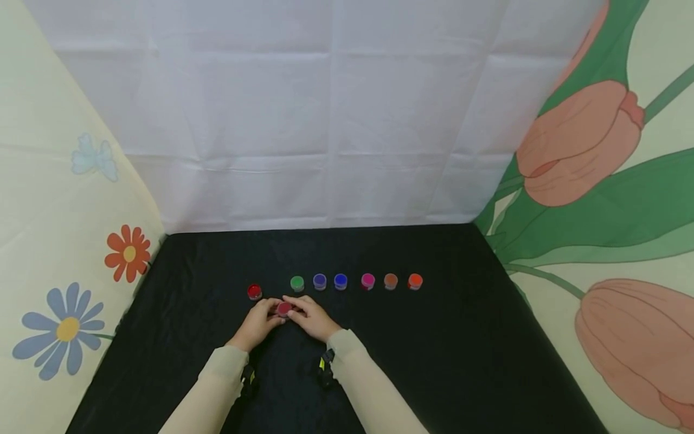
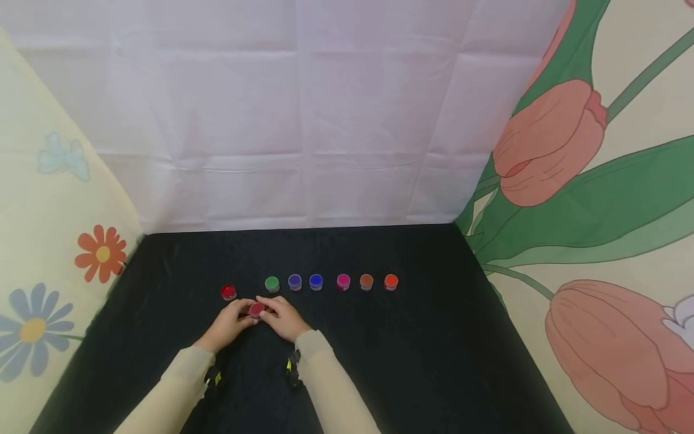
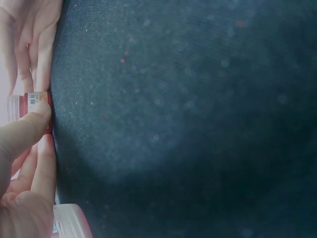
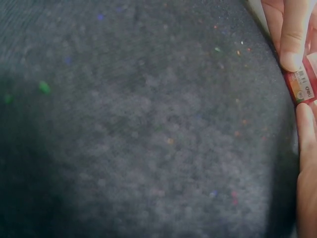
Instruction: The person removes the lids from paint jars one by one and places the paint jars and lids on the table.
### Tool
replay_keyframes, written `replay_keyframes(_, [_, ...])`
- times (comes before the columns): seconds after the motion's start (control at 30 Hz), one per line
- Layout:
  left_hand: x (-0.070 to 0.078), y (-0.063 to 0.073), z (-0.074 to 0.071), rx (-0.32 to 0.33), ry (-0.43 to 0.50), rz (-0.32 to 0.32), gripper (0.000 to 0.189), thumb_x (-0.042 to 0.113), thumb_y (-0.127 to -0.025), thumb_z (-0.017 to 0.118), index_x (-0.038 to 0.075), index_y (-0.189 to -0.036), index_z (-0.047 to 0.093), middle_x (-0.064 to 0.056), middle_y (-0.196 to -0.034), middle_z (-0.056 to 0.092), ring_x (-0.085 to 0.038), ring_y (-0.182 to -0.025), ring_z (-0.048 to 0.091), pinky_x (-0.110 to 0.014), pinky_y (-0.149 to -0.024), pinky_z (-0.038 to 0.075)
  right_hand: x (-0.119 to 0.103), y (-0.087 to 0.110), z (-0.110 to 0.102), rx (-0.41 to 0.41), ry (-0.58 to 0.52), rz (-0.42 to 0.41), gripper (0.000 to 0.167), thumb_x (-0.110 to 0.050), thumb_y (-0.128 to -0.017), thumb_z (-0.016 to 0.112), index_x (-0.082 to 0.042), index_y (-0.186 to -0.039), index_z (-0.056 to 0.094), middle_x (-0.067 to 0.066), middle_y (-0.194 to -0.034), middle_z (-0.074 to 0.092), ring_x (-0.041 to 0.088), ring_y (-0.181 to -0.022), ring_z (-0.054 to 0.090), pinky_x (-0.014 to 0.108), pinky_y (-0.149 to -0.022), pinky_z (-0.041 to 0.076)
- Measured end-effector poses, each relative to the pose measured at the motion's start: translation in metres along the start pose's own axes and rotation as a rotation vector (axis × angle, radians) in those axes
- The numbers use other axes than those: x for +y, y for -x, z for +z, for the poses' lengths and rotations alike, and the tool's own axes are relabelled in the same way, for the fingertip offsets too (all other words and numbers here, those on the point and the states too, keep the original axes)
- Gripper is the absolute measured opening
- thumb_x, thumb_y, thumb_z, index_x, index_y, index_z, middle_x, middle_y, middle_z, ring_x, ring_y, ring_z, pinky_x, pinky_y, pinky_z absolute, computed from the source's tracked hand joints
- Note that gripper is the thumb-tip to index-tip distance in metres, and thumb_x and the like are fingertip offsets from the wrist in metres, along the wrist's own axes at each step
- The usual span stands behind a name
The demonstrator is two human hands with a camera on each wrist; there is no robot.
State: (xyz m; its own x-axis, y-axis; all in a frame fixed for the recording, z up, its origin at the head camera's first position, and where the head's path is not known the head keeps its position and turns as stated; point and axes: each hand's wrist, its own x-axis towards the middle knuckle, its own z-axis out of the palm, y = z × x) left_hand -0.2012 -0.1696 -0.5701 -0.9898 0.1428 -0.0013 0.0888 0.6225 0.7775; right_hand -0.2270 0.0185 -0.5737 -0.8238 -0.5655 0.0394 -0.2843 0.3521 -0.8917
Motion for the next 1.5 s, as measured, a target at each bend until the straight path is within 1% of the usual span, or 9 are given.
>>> replay_keyframes(0.13, [0.001, 0.001, 0.0, 0.003, 0.02, -0.008, 0.028, -0.001, -0.09, 0.074, -0.005, -0.116, 0.065, -0.012, -0.104, 0.062, -0.029, -0.1, 0.065, -0.046, -0.092, 0.054, 0.001, -0.002, 0.002, 0.015, -0.071, 0.01, 0.03, -0.011, -0.105, 0.055, 0.0, -0.133, 0.053, 0.015, -0.123, 0.059, 0.028, -0.114, 0.06, 0.038, -0.101, 0.049])
replay_keyframes(0.2, [0.001, 0.001, 0.0, 0.002, 0.03, -0.01, 0.028, -0.002, -0.09, 0.073, -0.005, -0.116, 0.065, -0.013, -0.105, 0.062, -0.029, -0.101, 0.065, -0.046, -0.092, 0.054, 0.001, -0.001, 0.002, 0.021, -0.096, 0.011, 0.023, -0.01, -0.105, 0.055, -0.001, -0.126, 0.052, 0.015, -0.124, 0.06, 0.03, -0.115, 0.06, 0.04, -0.102, 0.048])
replay_keyframes(0.3, [0.0, 0.001, 0.0, 0.003, 0.033, -0.009, 0.029, -0.002, -0.09, 0.073, -0.005, -0.117, 0.065, -0.014, -0.106, 0.062, -0.03, -0.102, 0.065, -0.046, -0.092, 0.054, 0.001, -0.001, 0.002, 0.022, -0.097, 0.019, 0.019, -0.012, -0.105, 0.056, -0.004, -0.123, 0.054, 0.012, -0.124, 0.061, 0.028, -0.116, 0.061, 0.04, -0.103, 0.048])
replay_keyframes(0.53, [-0.001, 0.001, 0.0, -0.003, 0.027, -0.02, 0.031, -0.002, -0.089, 0.074, -0.005, -0.118, 0.064, -0.013, -0.106, 0.061, -0.03, -0.102, 0.065, -0.048, -0.093, 0.054, 0.003, -0.001, 0.001, 0.038, -0.115, 0.033, 0.028, -0.011, -0.103, 0.059, -0.006, -0.13, 0.064, 0.011, -0.127, 0.065, 0.026, -0.116, 0.062, 0.04, -0.101, 0.049])
replay_keyframes(0.8, [0.0, 0.001, -0.001, 0.002, 0.014, -0.014, 0.032, -0.001, -0.09, 0.074, -0.006, -0.12, 0.064, -0.015, -0.107, 0.062, -0.031, -0.103, 0.065, -0.048, -0.093, 0.054, 0.003, -0.002, 0.001, 0.004, -0.049, -0.011, 0.041, -0.008, -0.102, 0.061, -0.005, -0.142, 0.057, 0.013, -0.119, 0.06, 0.024, -0.11, 0.06, 0.031, -0.099, 0.051])
replay_keyframes(0.9, [0.0, 0.001, -0.001, 0.01, 0.023, -0.006, 0.031, -0.001, -0.09, 0.074, -0.006, -0.119, 0.064, -0.015, -0.107, 0.062, -0.032, -0.103, 0.065, -0.048, -0.093, 0.054, 0.002, -0.002, 0.002, 0.014, -0.081, 0.002, 0.037, -0.007, -0.102, 0.06, -0.001, -0.139, 0.055, 0.014, -0.122, 0.061, 0.026, -0.113, 0.06, 0.033, -0.1, 0.05])
replay_keyframes(1.07, [-0.001, 0.001, 0.001, 0.018, 0.038, 0.008, 0.03, -0.001, -0.09, 0.074, -0.006, -0.118, 0.065, -0.015, -0.107, 0.062, -0.032, -0.103, 0.066, -0.047, -0.092, 0.054, 0.003, -0.001, 0.002, 0.045, -0.151, 0.034, 0.022, -0.006, -0.101, 0.061, -0.002, -0.122, 0.055, 0.013, -0.122, 0.062, 0.027, -0.115, 0.061, 0.037, -0.101, 0.051])
replay_keyframes(1.23, [-0.002, 0.002, 0.002, 0.018, 0.031, 0.006, 0.03, 0.0, -0.09, 0.074, -0.005, -0.118, 0.065, -0.015, -0.108, 0.062, -0.032, -0.103, 0.066, -0.047, -0.092, 0.054, 0.001, 0.001, 0.002, 0.064, -0.157, 0.054, 0.022, -0.007, -0.1, 0.063, -0.003, -0.122, 0.063, 0.012, -0.122, 0.066, 0.026, -0.113, 0.063, 0.038, -0.1, 0.052])
replay_keyframes(1.5, [-0.004, 0.0, 0.002, 0.009, 0.009, 0.004, 0.033, 0.001, -0.09, 0.075, -0.006, -0.12, 0.064, -0.014, -0.106, 0.062, -0.031, -0.101, 0.065, -0.048, -0.092, 0.054, -0.031, 0.012, -0.005, 0.074, -0.121, -0.005, 0.034, 0.002, -0.098, 0.063, 0.007, -0.132, 0.062, 0.023, -0.116, 0.063, 0.034, -0.107, 0.062, 0.039, -0.096, 0.054])
